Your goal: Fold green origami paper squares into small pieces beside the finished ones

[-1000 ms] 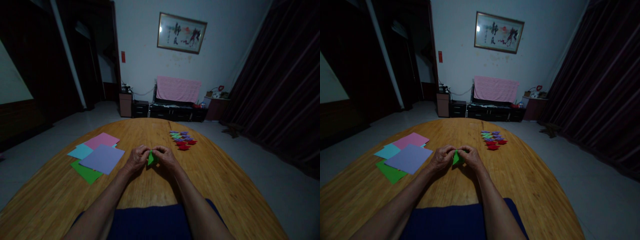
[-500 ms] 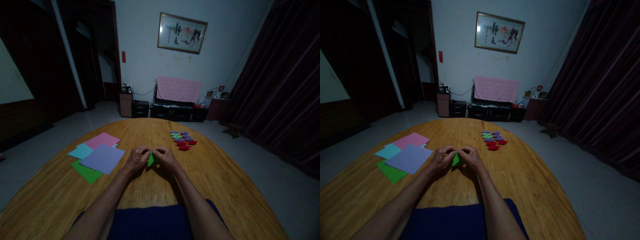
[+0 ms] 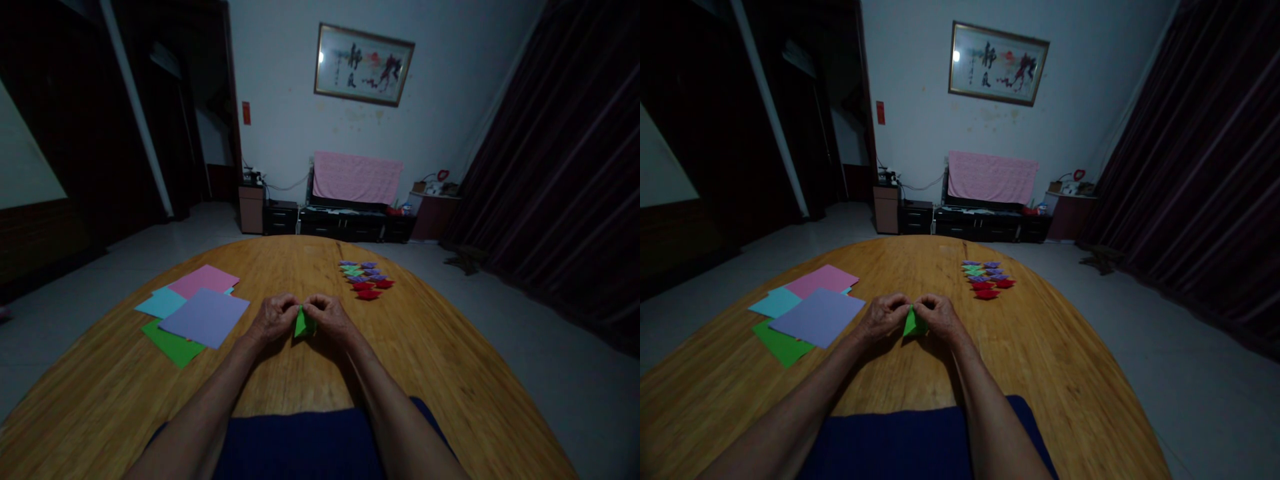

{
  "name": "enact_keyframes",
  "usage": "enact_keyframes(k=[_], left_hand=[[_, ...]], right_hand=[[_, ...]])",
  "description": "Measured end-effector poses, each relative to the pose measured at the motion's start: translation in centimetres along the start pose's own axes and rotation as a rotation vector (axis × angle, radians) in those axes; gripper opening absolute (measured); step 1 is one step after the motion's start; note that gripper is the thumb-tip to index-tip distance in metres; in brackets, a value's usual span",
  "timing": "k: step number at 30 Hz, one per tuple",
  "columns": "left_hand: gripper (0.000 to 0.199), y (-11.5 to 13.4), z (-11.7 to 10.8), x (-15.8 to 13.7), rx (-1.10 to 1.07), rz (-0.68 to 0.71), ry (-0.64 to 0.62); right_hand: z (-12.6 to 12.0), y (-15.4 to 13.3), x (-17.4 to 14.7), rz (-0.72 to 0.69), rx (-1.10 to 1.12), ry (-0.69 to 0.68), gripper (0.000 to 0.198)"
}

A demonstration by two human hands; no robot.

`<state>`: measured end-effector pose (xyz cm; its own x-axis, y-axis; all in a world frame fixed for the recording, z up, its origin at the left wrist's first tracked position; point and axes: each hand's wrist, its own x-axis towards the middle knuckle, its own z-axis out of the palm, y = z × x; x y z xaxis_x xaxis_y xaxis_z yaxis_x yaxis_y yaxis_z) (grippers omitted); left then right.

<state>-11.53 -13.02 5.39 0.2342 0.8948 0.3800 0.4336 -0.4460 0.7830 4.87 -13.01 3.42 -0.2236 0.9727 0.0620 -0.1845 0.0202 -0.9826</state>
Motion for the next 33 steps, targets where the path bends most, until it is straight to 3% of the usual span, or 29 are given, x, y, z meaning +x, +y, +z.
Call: enact_keyframes(k=[9,17,23,27,30,33], left_hand=[[0.018,0.4,0.0,-0.3,-0.241,-0.159,-0.061],[0.023,-0.1,0.7,-0.4,-0.467,-0.215,-0.057],[0.02,0.0,0.2,-0.2,-0.314,-0.133,-0.012],[0.019,-0.2,0.1,0.1,-0.204,-0.088,0.008],[0.019,-0.4,0.2,0.1,-0.196,-0.074,0.0],[0.02,-0.4,0.2,0.1,-0.188,-0.07,-0.009]], right_hand=[[0.4,-0.1,0.2,-0.056,-0.098,0.084,0.025],[0.5,0.3,-0.1,-0.019,0.003,0.084,0.024],[0.0,0.9,0.5,-0.024,-0.052,0.09,0.021],[-0.1,0.9,0.7,-0.101,-0.155,0.093,0.016],[-0.1,0.9,0.7,-0.171,-0.251,0.117,0.012],[0.0,0.9,0.7,-0.154,-0.232,0.117,0.012]])
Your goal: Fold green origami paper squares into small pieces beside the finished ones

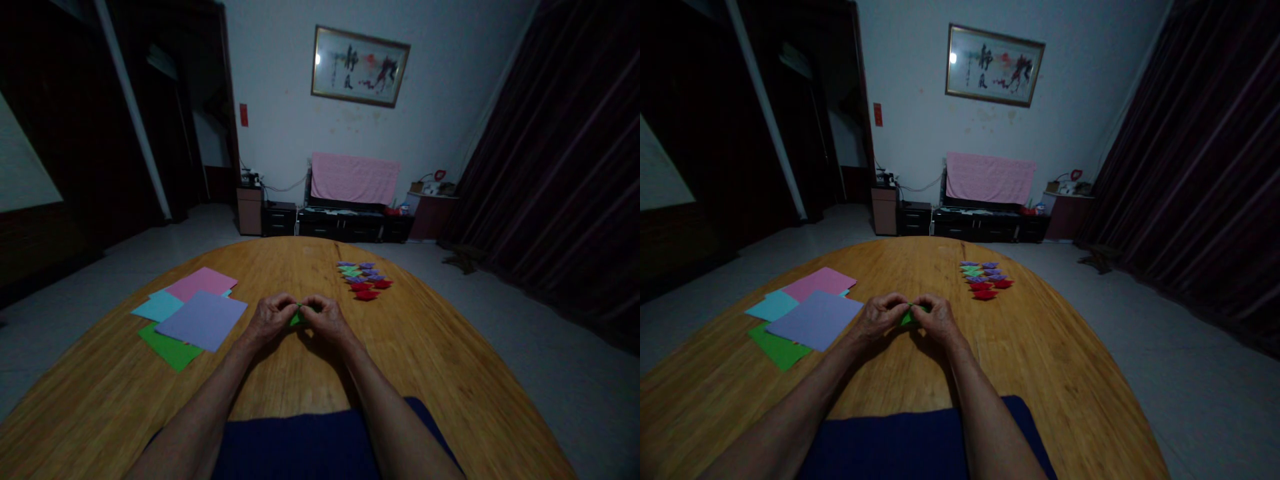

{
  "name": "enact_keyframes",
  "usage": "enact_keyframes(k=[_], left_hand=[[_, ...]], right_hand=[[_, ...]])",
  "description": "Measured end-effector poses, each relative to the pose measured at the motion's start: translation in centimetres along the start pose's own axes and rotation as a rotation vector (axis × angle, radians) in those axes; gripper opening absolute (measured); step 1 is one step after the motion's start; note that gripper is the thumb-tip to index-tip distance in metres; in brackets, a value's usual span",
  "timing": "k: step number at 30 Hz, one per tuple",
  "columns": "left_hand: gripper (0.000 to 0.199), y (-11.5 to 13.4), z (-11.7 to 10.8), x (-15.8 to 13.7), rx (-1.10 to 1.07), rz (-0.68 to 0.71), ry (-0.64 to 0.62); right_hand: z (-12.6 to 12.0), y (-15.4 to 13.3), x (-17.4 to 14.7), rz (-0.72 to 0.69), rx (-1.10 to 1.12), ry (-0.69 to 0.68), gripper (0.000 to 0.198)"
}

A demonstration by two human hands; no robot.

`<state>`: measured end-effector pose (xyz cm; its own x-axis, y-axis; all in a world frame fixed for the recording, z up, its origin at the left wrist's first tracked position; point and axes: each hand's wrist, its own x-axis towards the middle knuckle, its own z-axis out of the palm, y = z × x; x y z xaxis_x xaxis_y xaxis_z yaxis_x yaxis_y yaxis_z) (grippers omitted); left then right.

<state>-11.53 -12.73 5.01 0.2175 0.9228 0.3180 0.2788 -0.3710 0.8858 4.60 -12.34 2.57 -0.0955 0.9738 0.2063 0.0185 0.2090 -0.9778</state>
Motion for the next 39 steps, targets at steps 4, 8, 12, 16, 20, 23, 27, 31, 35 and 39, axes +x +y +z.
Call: enact_keyframes(k=[4,8,12,16,20,23,27,31,35,39], left_hand=[[0.021,0.2,-0.1,0.0,0.036,0.004,-0.006],[0.022,0.3,-0.3,0.0,0.089,0.017,-0.011],[0.021,0.1,-0.3,0.1,0.088,0.032,0.012],[0.018,-0.1,-0.4,0.3,0.087,0.121,0.025],[0.018,-0.7,-0.6,0.5,0.072,0.157,0.036],[0.018,-1.2,-0.7,0.7,0.03,0.106,0.052],[0.017,-1.4,-0.6,0.6,-0.067,0.0,0.084],[0.019,-1.5,-0.4,0.4,-0.173,-0.12,0.082],[0.019,-1.5,-0.2,0.3,-0.235,-0.123,0.06],[0.02,-1.0,0.0,0.2,-0.269,-0.159,0.06]], right_hand=[[0.0,0.1,-0.1,0.014,0.013,-0.04,0.011],[-0.1,0.4,0.0,-0.012,-0.03,-0.035,0.011],[-0.2,0.1,0.0,-0.07,-0.104,-0.009,0.01],[-0.3,-0.1,0.1,-0.132,-0.144,0.002,0.007],[-0.4,0.4,0.2,-0.102,-0.096,0.001,0.009],[-0.5,0.6,0.3,-0.083,-0.087,0.003,0.01],[-0.5,0.2,0.3,-0.063,-0.049,0.03,0.01],[-0.4,-0.5,0.3,-0.041,-0.001,0.041,0.012],[-0.3,-0.6,0.3,-0.027,0.032,0.033,0.013],[-0.3,-0.7,0.1,-0.008,0.045,0.038,0.014]])
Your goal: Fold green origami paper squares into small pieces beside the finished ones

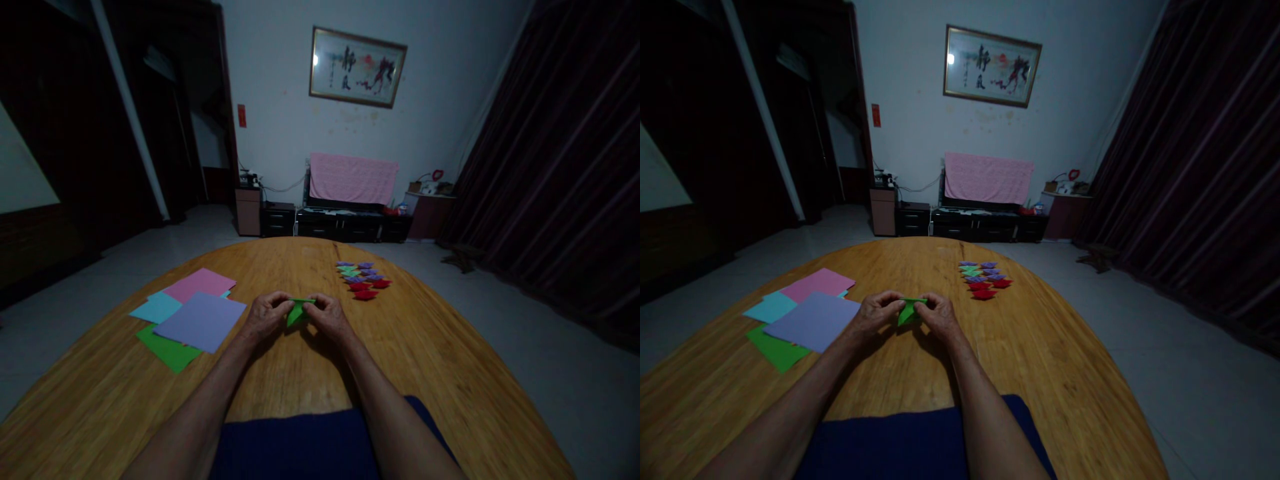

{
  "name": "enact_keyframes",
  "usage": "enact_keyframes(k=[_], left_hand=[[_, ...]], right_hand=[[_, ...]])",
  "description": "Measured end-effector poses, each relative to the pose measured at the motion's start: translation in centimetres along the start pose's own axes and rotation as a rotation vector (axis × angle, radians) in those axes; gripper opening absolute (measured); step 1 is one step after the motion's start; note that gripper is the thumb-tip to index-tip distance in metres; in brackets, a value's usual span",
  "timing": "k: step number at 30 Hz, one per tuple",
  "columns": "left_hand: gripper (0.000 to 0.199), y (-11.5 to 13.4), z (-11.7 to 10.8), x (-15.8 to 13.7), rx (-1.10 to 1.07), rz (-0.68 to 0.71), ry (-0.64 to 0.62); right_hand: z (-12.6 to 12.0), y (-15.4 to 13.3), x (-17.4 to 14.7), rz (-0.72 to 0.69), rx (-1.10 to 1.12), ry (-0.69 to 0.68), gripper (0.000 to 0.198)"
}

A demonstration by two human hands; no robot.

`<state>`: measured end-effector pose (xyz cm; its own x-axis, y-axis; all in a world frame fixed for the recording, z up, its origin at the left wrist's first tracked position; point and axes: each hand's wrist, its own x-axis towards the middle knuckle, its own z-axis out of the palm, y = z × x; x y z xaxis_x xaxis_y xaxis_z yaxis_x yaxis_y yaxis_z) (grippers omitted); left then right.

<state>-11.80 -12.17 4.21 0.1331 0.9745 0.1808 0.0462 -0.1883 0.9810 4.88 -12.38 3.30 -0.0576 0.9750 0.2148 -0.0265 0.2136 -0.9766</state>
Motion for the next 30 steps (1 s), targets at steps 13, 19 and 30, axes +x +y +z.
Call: enact_keyframes(k=[13,19,30], left_hand=[[0.025,1.4,0.9,-0.6,-0.185,-0.148,0.088],[0.027,1.9,1.0,-1.1,-0.197,-0.212,-0.001],[0.028,1.0,0.5,-0.5,-0.16,-0.163,-0.003]], right_hand=[[0.0,-0.1,-0.1,0.052,0.034,-0.058,0.021],[0.0,0.0,-0.1,0.018,-0.038,-0.071,0.019],[0.1,0.3,0.1,-0.022,-0.065,-0.065,0.02]])
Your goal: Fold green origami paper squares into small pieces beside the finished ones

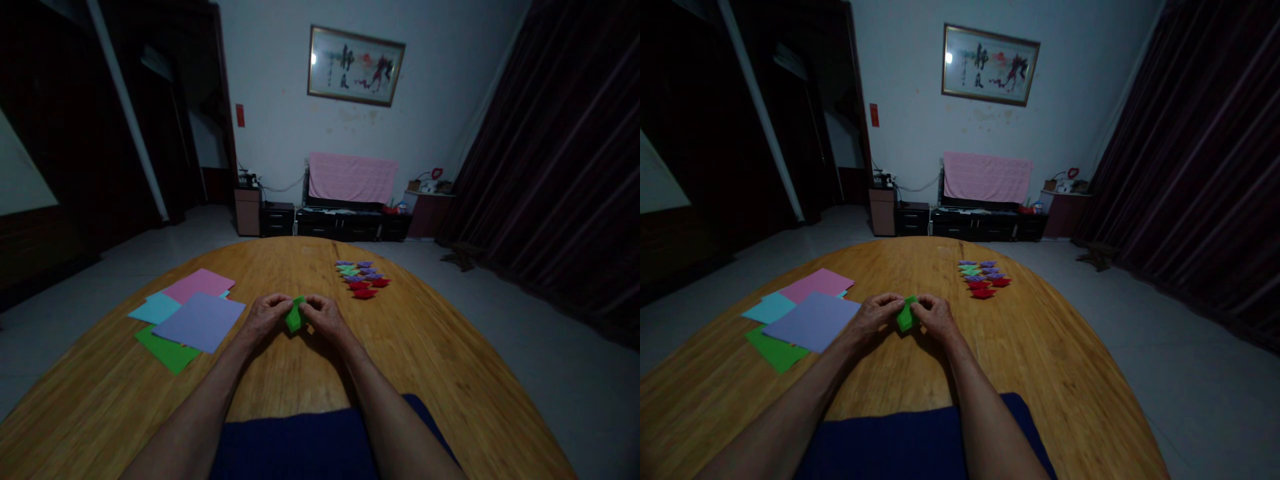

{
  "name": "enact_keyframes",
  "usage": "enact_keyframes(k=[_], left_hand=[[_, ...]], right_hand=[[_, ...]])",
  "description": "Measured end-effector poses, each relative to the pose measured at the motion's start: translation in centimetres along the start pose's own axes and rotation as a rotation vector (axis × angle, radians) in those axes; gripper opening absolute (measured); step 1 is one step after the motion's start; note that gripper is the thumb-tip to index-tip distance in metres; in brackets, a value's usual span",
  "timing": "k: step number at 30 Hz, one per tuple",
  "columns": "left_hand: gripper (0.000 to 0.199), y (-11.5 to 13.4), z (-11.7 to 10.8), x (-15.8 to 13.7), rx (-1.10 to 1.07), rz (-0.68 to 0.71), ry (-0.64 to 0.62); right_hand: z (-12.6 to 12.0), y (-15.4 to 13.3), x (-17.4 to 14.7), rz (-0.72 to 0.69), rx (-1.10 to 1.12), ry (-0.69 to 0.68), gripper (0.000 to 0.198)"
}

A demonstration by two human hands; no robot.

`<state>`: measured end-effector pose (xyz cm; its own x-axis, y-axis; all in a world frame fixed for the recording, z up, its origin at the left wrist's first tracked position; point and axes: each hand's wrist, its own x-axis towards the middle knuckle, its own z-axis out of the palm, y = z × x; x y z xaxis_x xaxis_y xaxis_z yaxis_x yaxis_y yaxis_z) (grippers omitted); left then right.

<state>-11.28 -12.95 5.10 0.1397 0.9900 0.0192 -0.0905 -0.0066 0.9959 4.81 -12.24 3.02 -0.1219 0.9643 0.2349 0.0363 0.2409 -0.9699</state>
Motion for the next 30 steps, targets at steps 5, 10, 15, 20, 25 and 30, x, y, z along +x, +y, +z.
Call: enact_keyframes(k=[5,10,15,20,25,30], left_hand=[[0.029,0.3,0.3,-0.3,-0.002,-0.002,-0.032],[0.028,0.4,-0.2,0.0,-0.123,-0.024,0.025],[0.033,-0.1,-1.3,1.1,-0.211,-0.032,0.086],[0.035,-0.6,-1.3,1.1,-0.242,-0.04,0.028],[0.036,-0.7,-1.2,1.0,-0.24,-0.048,0.012],[0.036,-0.6,-1.3,1.0,-0.199,-0.043,0.025]], right_hand=[[0.2,0.2,-0.1,-0.038,-0.076,-0.065,0.024],[0.2,0.4,0.0,-0.058,-0.078,-0.081,0.019],[0.1,0.4,0.2,-0.068,-0.052,0.002,0.02],[0.5,0.0,-0.1,-0.029,0.052,0.015,0.02],[0.6,-0.4,-0.2,-0.003,0.062,0.012,0.015],[0.4,-0.3,0.0,-0.04,0.004,0.031,0.013]])
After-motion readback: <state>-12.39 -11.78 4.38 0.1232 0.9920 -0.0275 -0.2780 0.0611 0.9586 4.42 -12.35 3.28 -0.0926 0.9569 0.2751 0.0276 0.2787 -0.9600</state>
